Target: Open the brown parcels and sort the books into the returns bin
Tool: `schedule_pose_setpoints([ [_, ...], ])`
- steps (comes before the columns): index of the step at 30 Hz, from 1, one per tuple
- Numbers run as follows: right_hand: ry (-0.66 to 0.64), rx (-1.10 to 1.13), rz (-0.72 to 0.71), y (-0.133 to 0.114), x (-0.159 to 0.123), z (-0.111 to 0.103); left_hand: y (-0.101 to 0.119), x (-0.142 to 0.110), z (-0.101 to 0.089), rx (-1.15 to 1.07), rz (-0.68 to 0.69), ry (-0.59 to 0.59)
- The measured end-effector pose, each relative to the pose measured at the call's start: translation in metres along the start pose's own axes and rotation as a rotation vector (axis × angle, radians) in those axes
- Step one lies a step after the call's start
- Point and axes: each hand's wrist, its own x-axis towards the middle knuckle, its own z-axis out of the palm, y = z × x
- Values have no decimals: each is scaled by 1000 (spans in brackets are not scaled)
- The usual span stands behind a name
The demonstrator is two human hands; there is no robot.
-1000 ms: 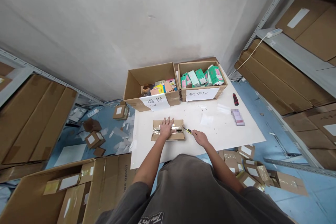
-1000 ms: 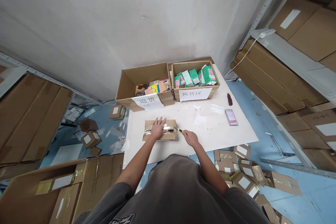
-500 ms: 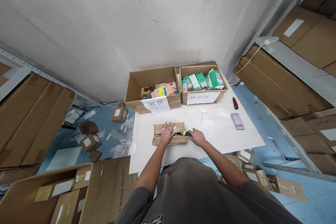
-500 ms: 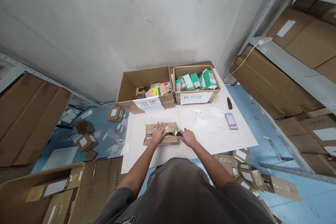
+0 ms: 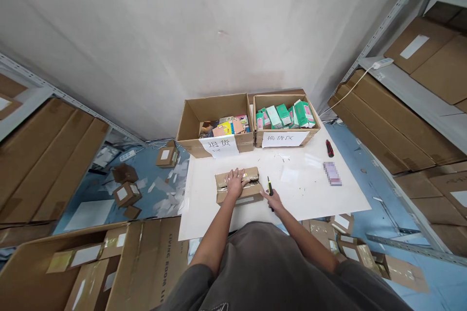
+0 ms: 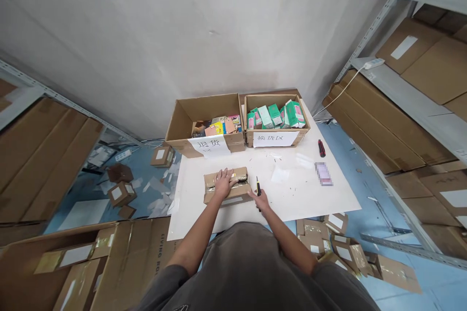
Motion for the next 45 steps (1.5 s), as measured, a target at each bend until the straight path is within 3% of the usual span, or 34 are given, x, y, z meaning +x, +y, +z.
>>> schedule_pose_setpoints([
  [2, 96, 40, 11, -5, 6, 25, 8, -1, -2, -24, -85, 21],
  [4, 192, 6, -4, -18, 23, 30, 16, -5, -4, -60, -177, 45],
  [8, 264, -59, -3, -67, 73, 5, 29, -22, 0, -132, -280, 75],
  [11, 292, -71, 32, -105, 102, -13, 33, -35, 6, -182, -218, 91],
  [14, 291, -62, -10, -116, 110, -27, 25, -42, 4, -190, -118, 122],
  [17, 274, -20, -103, -88, 93, -38, 8, -35, -10, -112, 200, 52],
  [19, 245, 1, -139, -55, 69, -39, 1, -25, -19, -14, 484, -116],
  [21, 195, 3, -124, -21, 42, -34, 1, -13, -23, 116, 673, -284],
  [24, 147, -23, -16, 12, 11, -20, 11, 1, -21, 275, 798, -389],
  [26, 171, -37, 33, 15, 5, -14, 19, 7, -19, 309, 835, -394],
  [31, 240, -47, 27, -31, 37, -17, 25, 1, -22, 195, 707, -218],
  [34, 185, -129, -17, -68, 62, -19, 23, -15, -17, 134, 534, -77],
  [37, 121, -174, -103, -87, 70, -18, 20, -31, -7, 86, 403, -31],
  [41, 35, -127, -205, -72, 49, -29, 19, -40, 3, 34, 337, -14],
  [45, -285, -104, -297, -38, 14, -55, 21, -39, 3, 3, 328, -10],
])
